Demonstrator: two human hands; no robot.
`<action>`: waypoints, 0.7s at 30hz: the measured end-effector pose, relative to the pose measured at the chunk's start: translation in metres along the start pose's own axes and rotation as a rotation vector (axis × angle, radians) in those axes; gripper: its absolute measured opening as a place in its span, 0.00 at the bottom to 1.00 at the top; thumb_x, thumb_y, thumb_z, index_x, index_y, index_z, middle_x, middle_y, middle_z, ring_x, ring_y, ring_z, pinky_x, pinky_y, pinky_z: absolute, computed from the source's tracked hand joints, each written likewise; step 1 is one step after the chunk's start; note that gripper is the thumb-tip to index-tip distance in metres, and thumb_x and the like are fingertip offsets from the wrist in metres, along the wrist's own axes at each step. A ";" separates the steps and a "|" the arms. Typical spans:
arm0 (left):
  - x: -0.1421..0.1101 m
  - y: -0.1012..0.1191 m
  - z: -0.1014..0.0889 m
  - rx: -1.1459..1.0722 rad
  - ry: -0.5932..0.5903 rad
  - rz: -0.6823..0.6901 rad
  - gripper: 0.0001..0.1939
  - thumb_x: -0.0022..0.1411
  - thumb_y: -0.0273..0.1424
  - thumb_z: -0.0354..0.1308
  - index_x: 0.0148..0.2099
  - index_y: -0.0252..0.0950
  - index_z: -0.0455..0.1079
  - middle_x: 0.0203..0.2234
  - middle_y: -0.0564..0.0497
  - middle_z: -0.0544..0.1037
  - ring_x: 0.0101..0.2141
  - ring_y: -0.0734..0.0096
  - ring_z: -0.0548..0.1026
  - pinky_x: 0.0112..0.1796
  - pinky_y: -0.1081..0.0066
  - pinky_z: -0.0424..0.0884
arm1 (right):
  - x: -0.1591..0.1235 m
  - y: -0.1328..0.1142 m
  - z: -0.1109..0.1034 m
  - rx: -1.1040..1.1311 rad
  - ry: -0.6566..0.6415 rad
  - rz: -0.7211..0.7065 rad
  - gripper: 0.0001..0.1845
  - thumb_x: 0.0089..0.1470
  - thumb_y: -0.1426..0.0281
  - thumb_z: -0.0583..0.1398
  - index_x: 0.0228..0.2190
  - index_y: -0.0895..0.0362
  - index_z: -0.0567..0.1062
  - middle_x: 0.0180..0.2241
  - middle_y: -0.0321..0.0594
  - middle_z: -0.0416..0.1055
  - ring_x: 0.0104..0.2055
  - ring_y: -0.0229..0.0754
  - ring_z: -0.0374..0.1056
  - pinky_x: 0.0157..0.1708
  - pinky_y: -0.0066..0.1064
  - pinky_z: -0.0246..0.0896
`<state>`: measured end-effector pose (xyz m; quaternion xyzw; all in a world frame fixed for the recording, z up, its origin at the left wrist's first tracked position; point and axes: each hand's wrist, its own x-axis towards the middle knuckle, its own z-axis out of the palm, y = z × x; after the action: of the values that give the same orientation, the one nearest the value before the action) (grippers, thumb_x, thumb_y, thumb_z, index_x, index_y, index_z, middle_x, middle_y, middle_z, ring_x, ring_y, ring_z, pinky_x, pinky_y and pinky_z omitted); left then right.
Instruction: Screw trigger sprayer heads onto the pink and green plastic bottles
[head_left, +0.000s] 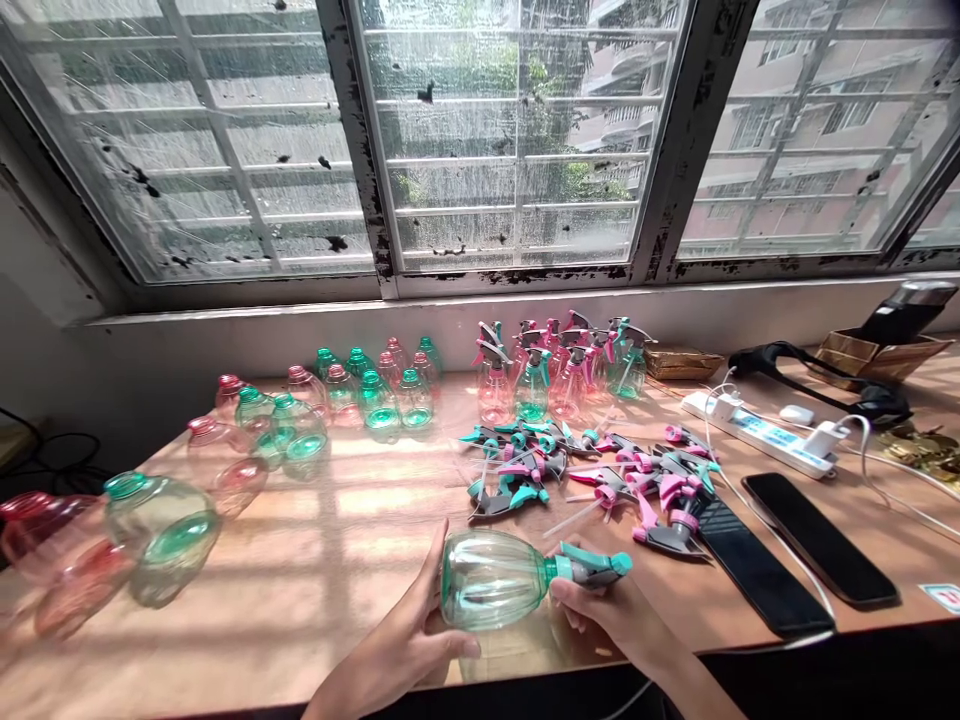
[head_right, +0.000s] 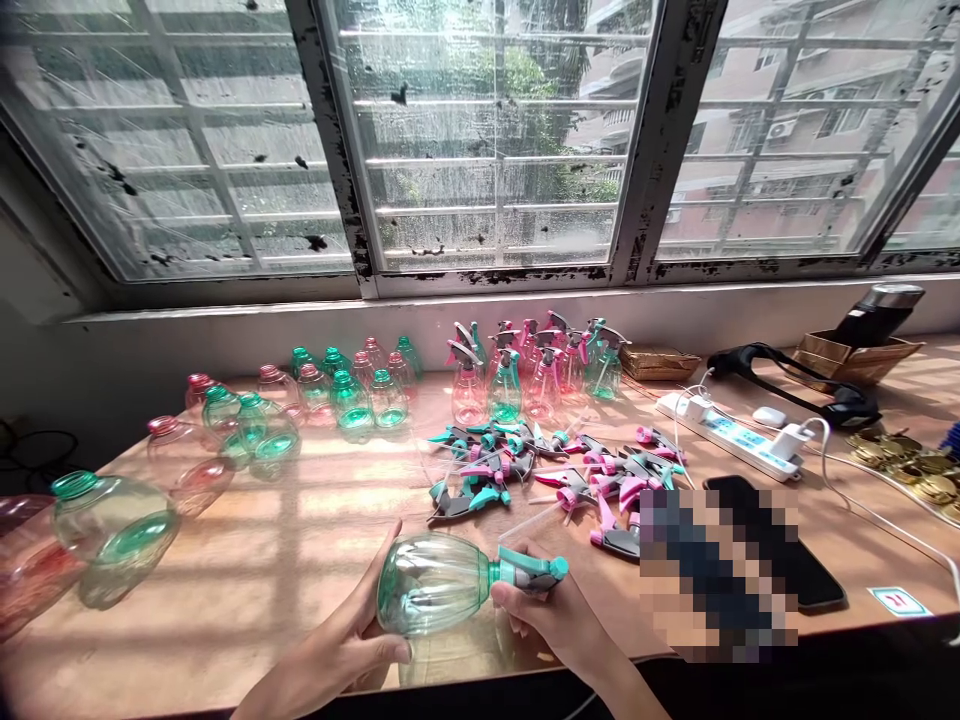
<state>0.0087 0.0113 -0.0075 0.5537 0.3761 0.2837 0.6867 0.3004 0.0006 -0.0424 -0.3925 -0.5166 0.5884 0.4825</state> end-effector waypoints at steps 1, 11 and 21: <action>0.000 0.002 0.000 -0.002 -0.001 -0.008 0.69 0.57 0.31 0.74 0.80 0.50 0.23 0.80 0.46 0.43 0.77 0.46 0.46 0.73 0.53 0.48 | 0.000 0.000 0.000 -0.002 -0.021 0.000 0.25 0.56 0.48 0.72 0.35 0.54 0.73 0.21 0.29 0.68 0.23 0.37 0.63 0.25 0.29 0.58; 0.001 -0.013 -0.008 0.091 -0.005 0.095 0.58 0.67 0.40 0.69 0.80 0.54 0.29 0.80 0.48 0.47 0.73 0.46 0.58 0.69 0.57 0.59 | -0.001 -0.006 0.005 -0.041 0.034 0.007 0.26 0.54 0.46 0.71 0.28 0.53 0.72 0.20 0.31 0.68 0.23 0.39 0.64 0.25 0.32 0.60; 0.000 -0.004 -0.004 0.059 0.008 0.065 0.68 0.58 0.37 0.76 0.80 0.53 0.28 0.79 0.47 0.49 0.75 0.46 0.49 0.73 0.52 0.44 | -0.001 -0.002 0.006 0.025 0.011 0.020 0.27 0.50 0.48 0.75 0.37 0.55 0.75 0.21 0.28 0.67 0.22 0.37 0.63 0.25 0.30 0.60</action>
<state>0.0051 0.0127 -0.0117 0.5847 0.3687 0.2969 0.6588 0.2953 -0.0017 -0.0391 -0.3948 -0.5024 0.5974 0.4846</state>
